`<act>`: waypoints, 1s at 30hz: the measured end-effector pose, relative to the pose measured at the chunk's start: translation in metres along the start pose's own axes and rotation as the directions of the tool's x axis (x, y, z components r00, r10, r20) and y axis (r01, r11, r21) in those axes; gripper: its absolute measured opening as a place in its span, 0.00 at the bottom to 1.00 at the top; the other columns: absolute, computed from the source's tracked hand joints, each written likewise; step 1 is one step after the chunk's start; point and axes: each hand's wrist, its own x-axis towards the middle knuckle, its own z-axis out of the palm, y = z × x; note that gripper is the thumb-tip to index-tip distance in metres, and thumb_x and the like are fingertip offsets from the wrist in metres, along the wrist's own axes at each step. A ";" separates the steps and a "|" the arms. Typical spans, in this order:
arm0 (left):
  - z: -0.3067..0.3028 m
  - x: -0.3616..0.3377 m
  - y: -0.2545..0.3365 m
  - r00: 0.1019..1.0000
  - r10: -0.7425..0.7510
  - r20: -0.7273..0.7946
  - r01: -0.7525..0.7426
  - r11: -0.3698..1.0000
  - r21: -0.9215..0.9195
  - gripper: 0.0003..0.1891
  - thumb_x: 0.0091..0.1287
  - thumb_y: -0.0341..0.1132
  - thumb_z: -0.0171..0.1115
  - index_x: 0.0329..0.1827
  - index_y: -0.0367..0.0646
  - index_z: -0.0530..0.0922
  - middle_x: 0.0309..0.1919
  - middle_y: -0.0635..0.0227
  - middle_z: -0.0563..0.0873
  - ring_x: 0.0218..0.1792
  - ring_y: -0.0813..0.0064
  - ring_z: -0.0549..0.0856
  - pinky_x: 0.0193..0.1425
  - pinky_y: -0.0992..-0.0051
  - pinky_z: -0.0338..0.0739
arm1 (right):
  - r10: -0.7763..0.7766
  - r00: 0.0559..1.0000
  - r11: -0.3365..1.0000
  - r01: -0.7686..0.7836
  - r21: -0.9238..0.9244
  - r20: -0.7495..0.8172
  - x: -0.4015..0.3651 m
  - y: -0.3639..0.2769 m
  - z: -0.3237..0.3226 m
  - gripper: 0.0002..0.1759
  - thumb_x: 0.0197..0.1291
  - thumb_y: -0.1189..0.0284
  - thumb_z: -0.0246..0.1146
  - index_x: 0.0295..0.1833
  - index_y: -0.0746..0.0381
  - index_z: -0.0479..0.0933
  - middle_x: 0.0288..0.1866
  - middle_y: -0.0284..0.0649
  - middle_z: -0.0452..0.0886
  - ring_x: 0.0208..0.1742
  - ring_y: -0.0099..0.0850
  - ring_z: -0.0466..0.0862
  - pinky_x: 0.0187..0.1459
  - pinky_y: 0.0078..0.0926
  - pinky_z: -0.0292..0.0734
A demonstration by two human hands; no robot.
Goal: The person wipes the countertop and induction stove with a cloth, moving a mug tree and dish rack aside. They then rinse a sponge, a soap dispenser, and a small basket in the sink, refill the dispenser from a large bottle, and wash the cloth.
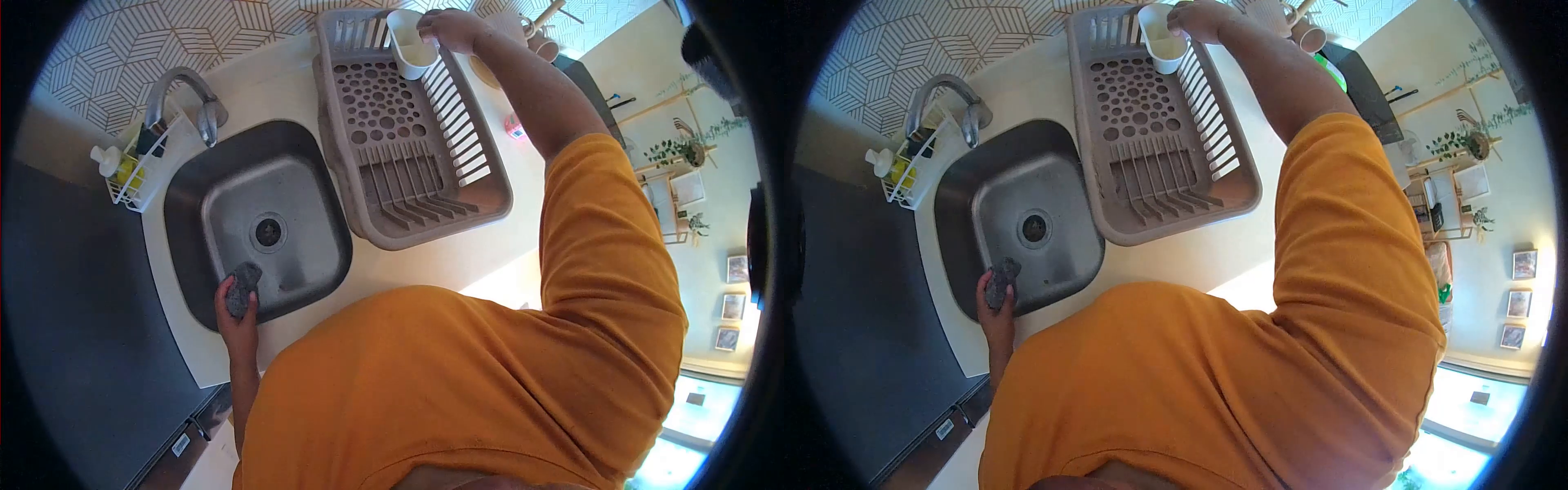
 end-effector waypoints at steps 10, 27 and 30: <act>0.070 0.047 0.143 0.821 0.427 0.378 -0.478 0.877 0.047 0.23 0.59 0.28 0.64 0.59 0.43 0.72 0.59 0.56 0.74 0.61 0.60 0.73 0.62 0.66 0.69 | 0.394 0.861 0.892 -0.442 0.092 0.322 -0.006 -0.044 -0.041 0.19 0.52 0.71 0.57 0.51 0.59 0.80 0.65 0.45 0.71 0.65 0.44 0.68 0.64 0.38 0.66; 0.109 0.060 0.199 0.638 0.343 0.690 -0.614 0.767 0.186 0.29 0.48 0.25 0.68 0.55 0.52 0.72 0.45 0.61 0.78 0.49 0.56 0.79 0.48 0.64 0.75 | 0.269 0.933 0.954 -0.292 0.067 0.240 0.019 -0.132 -0.045 0.20 0.61 0.61 0.55 0.56 0.57 0.76 0.48 0.41 0.82 0.47 0.38 0.82 0.55 0.40 0.71; 0.113 0.058 0.198 0.650 0.338 0.681 -0.603 0.775 0.191 0.28 0.48 0.24 0.68 0.54 0.51 0.71 0.45 0.61 0.78 0.49 0.55 0.79 0.49 0.64 0.75 | 0.366 0.875 0.870 -0.443 0.218 0.316 0.020 -0.101 -0.059 0.18 0.55 0.73 0.60 0.52 0.58 0.79 0.46 0.44 0.83 0.51 0.38 0.81 0.56 0.38 0.72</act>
